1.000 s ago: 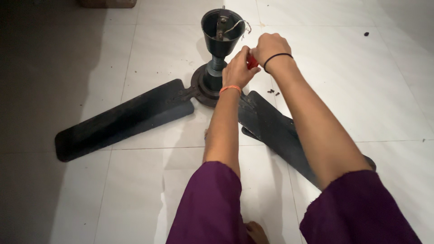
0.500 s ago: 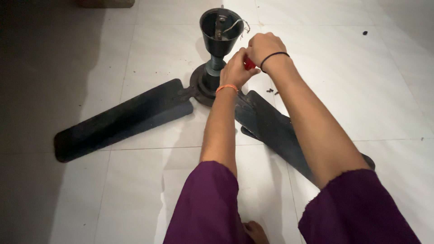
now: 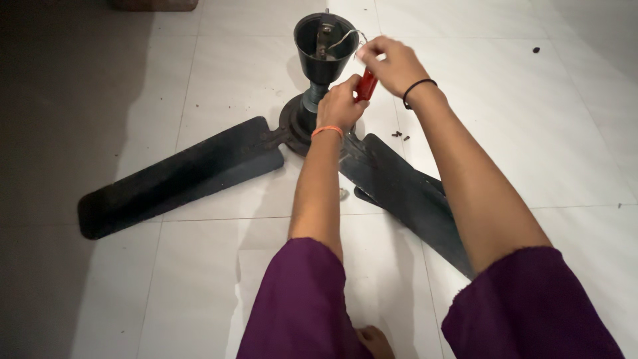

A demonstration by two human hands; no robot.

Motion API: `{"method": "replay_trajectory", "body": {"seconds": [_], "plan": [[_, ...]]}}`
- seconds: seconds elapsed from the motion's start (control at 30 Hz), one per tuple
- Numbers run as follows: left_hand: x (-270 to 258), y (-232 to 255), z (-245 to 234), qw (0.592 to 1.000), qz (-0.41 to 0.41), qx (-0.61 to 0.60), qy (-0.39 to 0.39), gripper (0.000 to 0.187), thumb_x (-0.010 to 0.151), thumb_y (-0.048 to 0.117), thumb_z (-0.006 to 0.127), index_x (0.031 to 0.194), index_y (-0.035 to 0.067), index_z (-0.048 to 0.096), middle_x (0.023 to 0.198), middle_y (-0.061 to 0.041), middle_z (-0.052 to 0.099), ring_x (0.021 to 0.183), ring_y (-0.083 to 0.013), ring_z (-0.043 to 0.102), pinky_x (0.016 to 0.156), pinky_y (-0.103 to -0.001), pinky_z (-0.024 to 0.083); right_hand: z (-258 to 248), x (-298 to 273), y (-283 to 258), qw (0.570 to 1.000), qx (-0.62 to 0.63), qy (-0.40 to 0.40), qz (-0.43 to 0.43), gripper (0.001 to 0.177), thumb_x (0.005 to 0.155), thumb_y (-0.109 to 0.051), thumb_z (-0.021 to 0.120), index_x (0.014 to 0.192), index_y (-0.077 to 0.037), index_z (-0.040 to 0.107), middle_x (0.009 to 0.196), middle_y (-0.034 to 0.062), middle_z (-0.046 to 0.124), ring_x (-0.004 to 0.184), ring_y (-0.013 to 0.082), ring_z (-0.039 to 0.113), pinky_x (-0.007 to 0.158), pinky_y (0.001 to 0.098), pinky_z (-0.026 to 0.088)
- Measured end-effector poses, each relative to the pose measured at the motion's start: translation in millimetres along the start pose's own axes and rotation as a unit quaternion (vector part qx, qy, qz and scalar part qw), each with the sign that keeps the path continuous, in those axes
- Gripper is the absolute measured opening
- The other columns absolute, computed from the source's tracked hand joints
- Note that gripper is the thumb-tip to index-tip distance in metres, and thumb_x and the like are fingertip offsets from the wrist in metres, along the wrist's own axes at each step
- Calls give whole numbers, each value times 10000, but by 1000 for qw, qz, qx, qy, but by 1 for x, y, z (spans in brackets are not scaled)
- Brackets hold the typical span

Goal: The person uses a red-handled screwdriver to loosen and remove screws from the blade brackets of a ceiling fan lying on the floor. The person removes several screws and places them on the floor, then wipes the fan hub with a cloth.

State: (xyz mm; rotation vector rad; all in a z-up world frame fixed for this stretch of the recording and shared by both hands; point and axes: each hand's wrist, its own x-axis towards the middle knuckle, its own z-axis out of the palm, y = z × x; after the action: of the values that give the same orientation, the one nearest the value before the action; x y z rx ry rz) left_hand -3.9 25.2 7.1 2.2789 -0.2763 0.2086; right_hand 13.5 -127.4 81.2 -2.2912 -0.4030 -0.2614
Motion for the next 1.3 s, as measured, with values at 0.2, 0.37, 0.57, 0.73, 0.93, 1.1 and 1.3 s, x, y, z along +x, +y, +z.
{"method": "replay_trajectory", "body": {"seconds": [0.2, 0.37, 0.57, 0.73, 0.93, 1.1, 1.3], "plan": [[-4, -7, -21, 1000, 0, 0, 20, 521, 715, 226, 764, 1224, 206, 659, 1049, -88, 768, 1012, -337, 705, 863, -461, 539, 17, 4, 58, 987, -99, -11, 127, 340, 997, -378, 669, 1043, -51, 748, 914, 156, 750, 875, 277, 739, 836, 390, 563], [3, -20, -25, 998, 3, -54, 26, 679, 679, 258, 773, 1338, 210, 616, 1058, -120, 763, 993, -350, 708, 877, -448, 539, 52, -6, 117, 970, -170, -98, 140, 225, 889, -270, 704, 1047, -147, 806, 1022, 143, 772, 970, 310, 737, 909, 413, 560], [10, -34, -2, 993, 40, -101, 48, 634, 693, 273, 748, 1301, 129, 641, 1142, -162, 738, 1007, -358, 720, 890, -435, 562, 87, -8, 145, 948, -203, -150, 193, 248, 885, -268, 710, 1070, -132, 803, 1063, 165, 768, 1011, 345, 725, 942, 445, 553], [11, -35, -3, 994, 40, -93, 35, 641, 657, 262, 753, 1267, 104, 636, 1099, -179, 734, 992, -384, 692, 868, -451, 547, 107, -4, 141, 936, -230, -187, 188, 289, 914, -319, 691, 1100, -119, 787, 1095, 201, 745, 1046, 392, 694, 944, 485, 533], [10, -26, -23, 996, 31, -78, 21, 529, 669, 276, 743, 1166, 105, 674, 953, -210, 739, 941, -423, 676, 846, -482, 538, 109, 0, 131, 938, -220, -176, 201, 287, 920, -304, 687, 1119, -117, 776, 1099, 204, 740, 1053, 401, 685, 934, 491, 531], [12, -26, -31, 997, 30, -62, 25, 480, 686, 264, 747, 1126, 86, 674, 947, -219, 735, 939, -432, 676, 856, -486, 533, 100, -5, 128, 946, -213, -162, 184, 245, 911, -255, 704, 1087, -108, 790, 1084, 168, 758, 1046, 361, 706, 951, 461, 540], [8, -27, -29, 997, -1, -73, 16, 369, 676, 257, 759, 977, 54, 692, 940, -226, 733, 939, -435, 674, 844, -482, 535, 92, -6, 130, 946, -207, -161, 193, 213, 906, -210, 696, 1063, -132, 816, 1064, 158, 769, 1026, 343, 717, 959, 446, 541]]}}
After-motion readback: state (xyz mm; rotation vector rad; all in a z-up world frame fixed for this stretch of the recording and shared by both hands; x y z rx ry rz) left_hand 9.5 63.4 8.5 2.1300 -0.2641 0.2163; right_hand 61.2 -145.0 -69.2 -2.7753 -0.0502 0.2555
